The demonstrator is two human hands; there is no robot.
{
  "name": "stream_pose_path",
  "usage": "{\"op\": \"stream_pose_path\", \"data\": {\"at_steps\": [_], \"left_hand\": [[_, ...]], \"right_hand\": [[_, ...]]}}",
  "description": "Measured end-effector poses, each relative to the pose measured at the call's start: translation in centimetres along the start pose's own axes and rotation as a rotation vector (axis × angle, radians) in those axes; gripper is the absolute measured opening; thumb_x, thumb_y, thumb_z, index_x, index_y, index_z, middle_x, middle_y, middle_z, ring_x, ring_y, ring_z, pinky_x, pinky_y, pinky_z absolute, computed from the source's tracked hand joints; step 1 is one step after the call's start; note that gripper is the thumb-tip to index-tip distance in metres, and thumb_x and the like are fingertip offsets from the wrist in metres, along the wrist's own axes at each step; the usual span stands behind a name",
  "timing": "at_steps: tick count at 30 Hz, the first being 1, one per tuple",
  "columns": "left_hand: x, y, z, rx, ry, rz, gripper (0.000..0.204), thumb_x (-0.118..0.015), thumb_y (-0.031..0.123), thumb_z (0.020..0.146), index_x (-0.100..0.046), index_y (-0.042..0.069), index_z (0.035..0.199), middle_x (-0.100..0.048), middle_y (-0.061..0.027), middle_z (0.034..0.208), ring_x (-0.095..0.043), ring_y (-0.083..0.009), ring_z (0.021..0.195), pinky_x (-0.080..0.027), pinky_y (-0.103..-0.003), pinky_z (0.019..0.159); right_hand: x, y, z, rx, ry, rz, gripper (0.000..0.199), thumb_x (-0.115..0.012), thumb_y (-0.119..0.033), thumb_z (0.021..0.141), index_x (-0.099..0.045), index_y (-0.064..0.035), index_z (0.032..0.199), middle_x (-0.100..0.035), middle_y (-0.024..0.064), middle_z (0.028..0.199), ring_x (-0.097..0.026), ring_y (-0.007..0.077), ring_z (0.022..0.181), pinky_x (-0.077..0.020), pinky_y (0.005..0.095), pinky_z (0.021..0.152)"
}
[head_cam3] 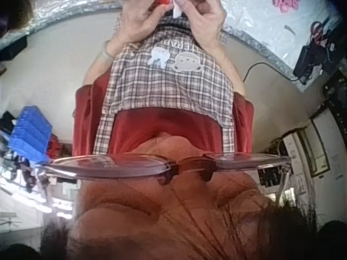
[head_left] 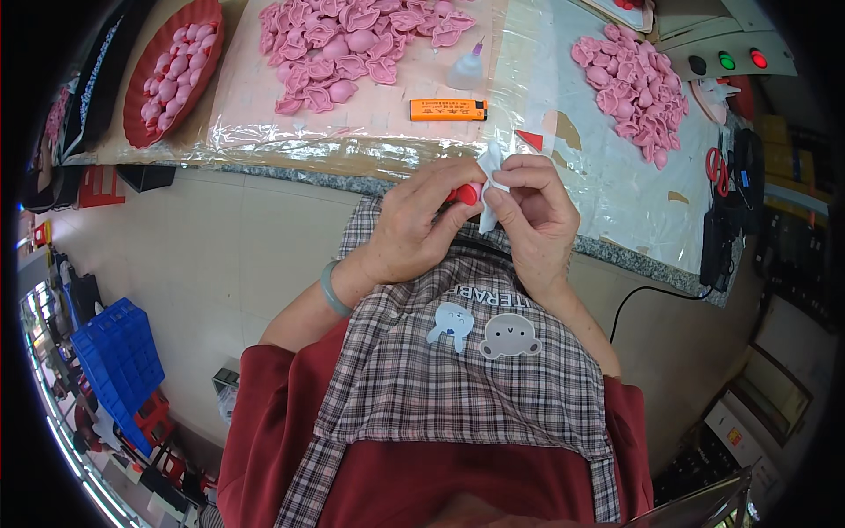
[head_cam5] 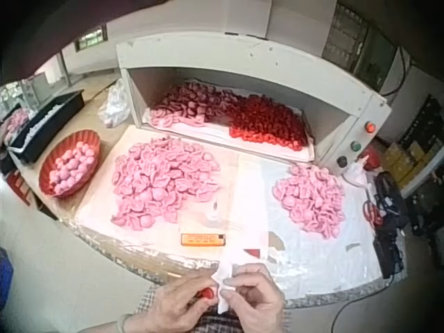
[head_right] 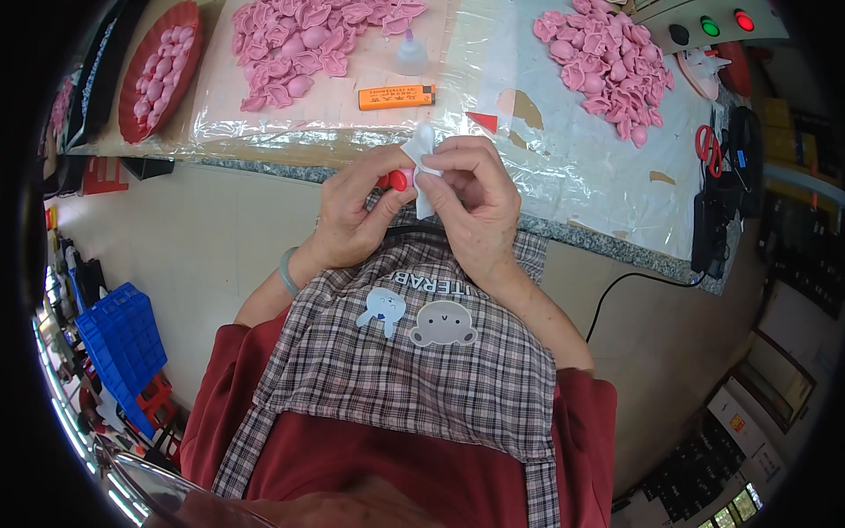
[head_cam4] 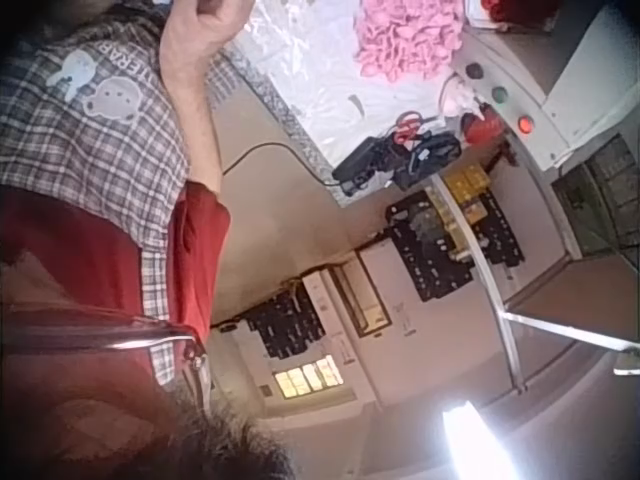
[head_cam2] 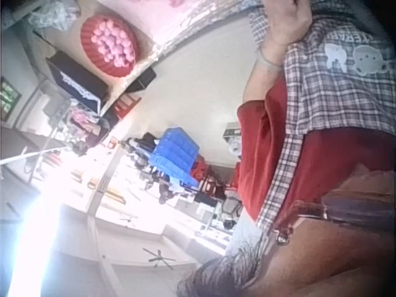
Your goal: The person is applying glue to pink plastic toy components and assembling them at a factory workbench.
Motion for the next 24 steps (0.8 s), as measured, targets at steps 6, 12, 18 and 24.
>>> {"op": "stream_pose_path", "data": {"at_steps": [6, 12, 18, 24], "left_hand": [[-0.5, -0.6, -0.5, 0.115, 0.070, -0.162, 0.037, -0.065, 0.003, 0.084, -0.052, 0.002, 0.118, -0.061, -0.0171, 0.112, -0.064, -0.0325, 0.096, -0.052, -0.036, 0.082], [-0.6, -0.7, -0.7, 0.076, 0.056, -0.124, 0.041, -0.065, 0.002, 0.084, -0.049, 0.001, 0.121, -0.060, -0.0170, 0.113, -0.064, -0.0322, 0.097, -0.052, -0.036, 0.082], [-0.7, -0.7, -0.7, 0.058, 0.042, -0.079, 0.042, -0.066, 0.001, 0.083, -0.049, 0.001, 0.122, -0.060, -0.0175, 0.114, -0.064, -0.0331, 0.098, -0.052, -0.036, 0.082], [-0.6, -0.7, -0.7, 0.065, 0.082, -0.098, 0.043, -0.066, 0.002, 0.083, -0.050, 0.002, 0.122, -0.061, -0.0179, 0.114, -0.064, -0.0338, 0.098, -0.052, -0.036, 0.082]], "right_hand": [[-0.1, 0.6, -0.1, -0.144, -0.023, 0.037, 0.014, -0.060, 0.008, 0.088, -0.057, 0.0019, 0.100, -0.055, 0.0070, 0.105, -0.057, 0.0097, 0.088, -0.0461, 0.0210, 0.076], [-0.1, 0.9, 0.1, -0.249, 0.009, 0.211, 0.012, -0.060, 0.007, 0.088, -0.056, 0.0022, 0.098, -0.056, 0.0067, 0.103, -0.059, 0.0103, 0.090, -0.0471, 0.0226, 0.076], [0.1, 1.5, -0.2, -0.290, -0.021, 0.151, 0.012, -0.059, 0.005, 0.089, -0.056, 0.0010, 0.101, -0.061, 0.0053, 0.096, -0.059, 0.0096, 0.088, -0.0472, 0.0225, 0.076], [0.6, 2.8, -0.5, -0.430, 0.002, 0.392, 0.015, -0.062, -0.001, 0.090, -0.057, 0.0007, 0.104, -0.064, 0.0051, 0.092, -0.060, 0.0076, 0.086, -0.0474, 0.0222, 0.076]]}}
Point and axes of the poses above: each hand's wrist, its own z-axis towards the middle knuckle, its own x-axis out of the back of the hand, y = z × x, the point moved 4 cm from there along z, towards the middle knuckle
